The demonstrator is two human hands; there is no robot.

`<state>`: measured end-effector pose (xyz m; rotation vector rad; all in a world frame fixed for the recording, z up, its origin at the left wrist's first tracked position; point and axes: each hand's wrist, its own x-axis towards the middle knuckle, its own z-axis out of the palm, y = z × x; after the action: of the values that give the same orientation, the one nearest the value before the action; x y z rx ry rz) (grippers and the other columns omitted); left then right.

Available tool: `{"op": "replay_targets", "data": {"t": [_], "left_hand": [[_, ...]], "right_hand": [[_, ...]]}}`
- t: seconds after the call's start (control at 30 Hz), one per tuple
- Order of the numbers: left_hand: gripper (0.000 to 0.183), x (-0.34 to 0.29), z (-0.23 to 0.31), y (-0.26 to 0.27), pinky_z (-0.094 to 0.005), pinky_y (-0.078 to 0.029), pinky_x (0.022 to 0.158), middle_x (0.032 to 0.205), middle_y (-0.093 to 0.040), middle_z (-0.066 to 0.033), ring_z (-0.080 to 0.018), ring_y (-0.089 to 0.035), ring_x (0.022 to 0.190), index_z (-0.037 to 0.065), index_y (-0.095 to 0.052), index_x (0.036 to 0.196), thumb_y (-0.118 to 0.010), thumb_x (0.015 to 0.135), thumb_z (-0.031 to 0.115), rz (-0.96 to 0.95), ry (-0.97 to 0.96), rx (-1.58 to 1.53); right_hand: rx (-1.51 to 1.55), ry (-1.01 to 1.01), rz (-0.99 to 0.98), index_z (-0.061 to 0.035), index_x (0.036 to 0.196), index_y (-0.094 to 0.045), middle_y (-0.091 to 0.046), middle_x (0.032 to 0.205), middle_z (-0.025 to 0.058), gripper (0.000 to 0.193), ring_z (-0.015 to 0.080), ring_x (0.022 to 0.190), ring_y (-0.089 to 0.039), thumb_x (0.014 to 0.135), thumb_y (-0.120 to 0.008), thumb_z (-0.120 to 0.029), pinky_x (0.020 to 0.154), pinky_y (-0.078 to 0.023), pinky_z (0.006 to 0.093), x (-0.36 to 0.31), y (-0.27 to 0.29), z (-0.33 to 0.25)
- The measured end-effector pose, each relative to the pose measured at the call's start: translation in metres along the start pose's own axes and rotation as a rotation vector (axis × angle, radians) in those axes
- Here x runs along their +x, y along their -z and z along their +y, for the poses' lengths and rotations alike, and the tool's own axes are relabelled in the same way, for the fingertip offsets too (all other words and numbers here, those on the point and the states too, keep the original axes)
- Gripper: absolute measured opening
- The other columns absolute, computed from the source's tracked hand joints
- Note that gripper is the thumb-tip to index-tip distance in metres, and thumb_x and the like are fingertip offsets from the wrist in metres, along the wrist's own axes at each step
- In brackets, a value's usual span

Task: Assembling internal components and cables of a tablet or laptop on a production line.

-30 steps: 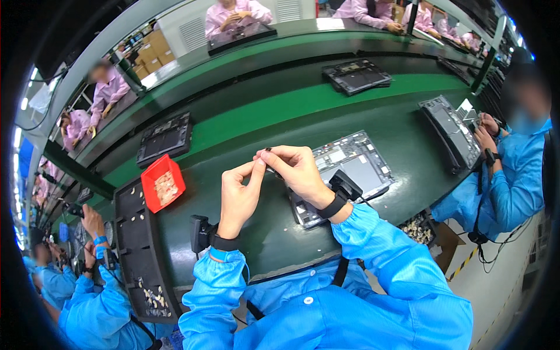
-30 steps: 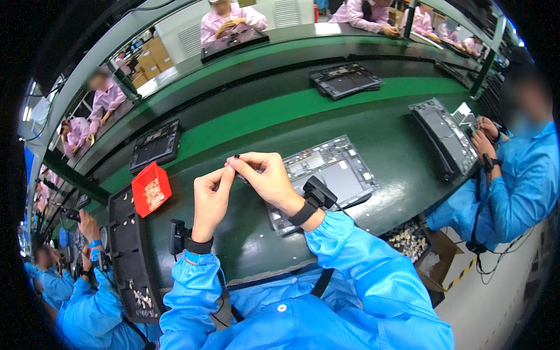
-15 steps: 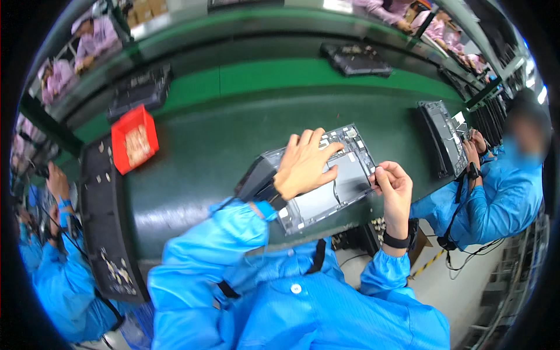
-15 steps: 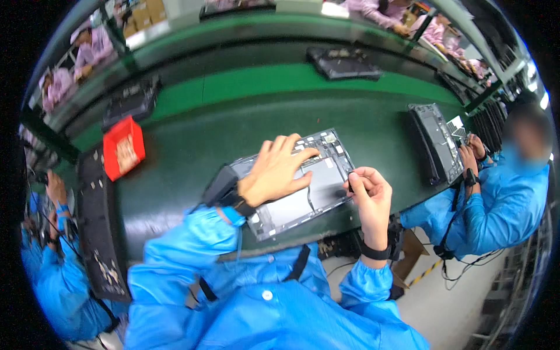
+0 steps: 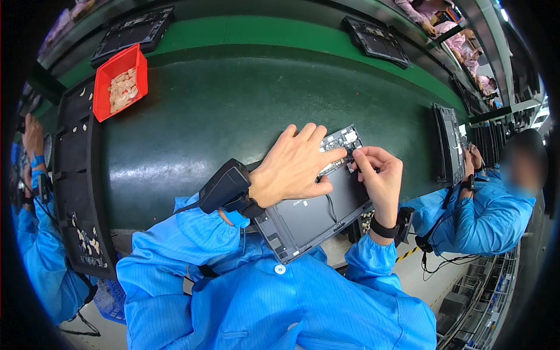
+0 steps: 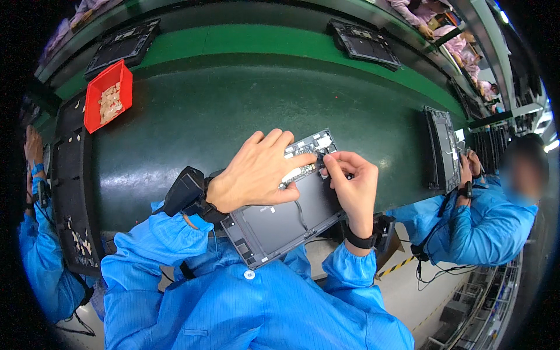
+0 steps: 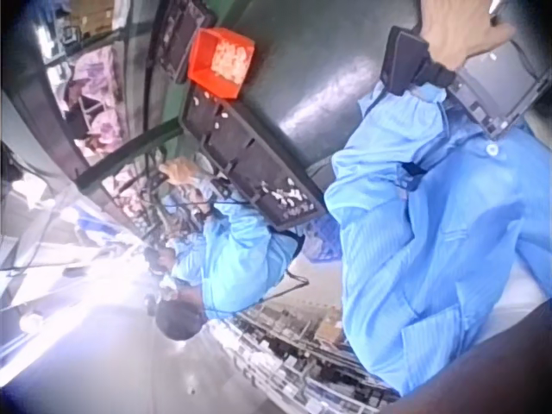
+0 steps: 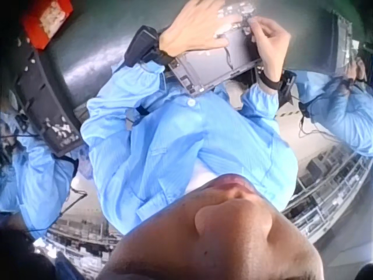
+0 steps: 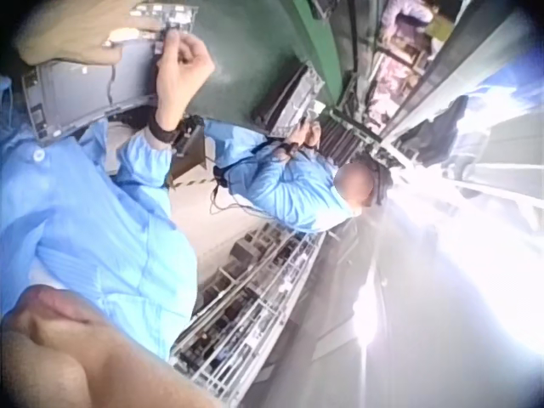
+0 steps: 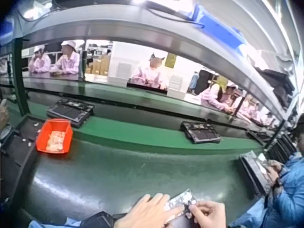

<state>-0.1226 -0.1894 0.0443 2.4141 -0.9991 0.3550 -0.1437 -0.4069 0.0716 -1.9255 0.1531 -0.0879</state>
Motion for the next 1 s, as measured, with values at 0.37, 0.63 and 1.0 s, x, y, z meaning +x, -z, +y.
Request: {"op": "replay_targets", "data": {"t": [0.37,0.63,1.0], "left_hand": [[0.044,-0.0040,-0.0029,0.0047,-0.0416,-0.049,0.077,0.103,-0.064,-0.0103,-0.0271,-0.061,0.096,0.014,-0.070,0.112,-0.075,0.072,0.031,-0.004,0.038,-0.046],[0.045,-0.0034,-0.0011,0.0071,-0.0424,-0.049,0.079,0.106,-0.065,-0.0105,-0.0276,-0.061,0.098,0.014,-0.070,0.114,-0.075,0.073,0.031,-0.033,0.051,-0.040],[0.049,-0.0043,0.0007,0.0084,-0.0423,-0.049,0.082,0.111,-0.064,-0.0112,-0.0280,-0.060,0.100,0.014,-0.068,0.119,-0.075,0.074,0.032,-0.045,0.034,-0.016]], "right_hand": [[-0.041,-0.032,-0.061,0.0075,0.096,-0.073,-0.074,0.075,0.0076,0.020,0.0053,0.059,-0.061,0.092,-0.077,-0.012,0.052,-0.045,0.0191,0.0055,-0.0076,0.0041],[-0.052,-0.052,-0.076,0.0072,0.096,-0.073,-0.074,0.074,0.0073,0.020,0.0058,0.059,-0.062,0.091,-0.076,-0.012,0.052,-0.047,0.0194,0.0053,-0.0066,0.0009],[-0.075,-0.050,-0.082,0.0076,0.095,-0.073,-0.074,0.073,0.0073,0.019,0.0059,0.058,-0.062,0.091,-0.076,-0.012,0.052,-0.047,0.0196,0.0057,-0.0050,0.0008]]}}
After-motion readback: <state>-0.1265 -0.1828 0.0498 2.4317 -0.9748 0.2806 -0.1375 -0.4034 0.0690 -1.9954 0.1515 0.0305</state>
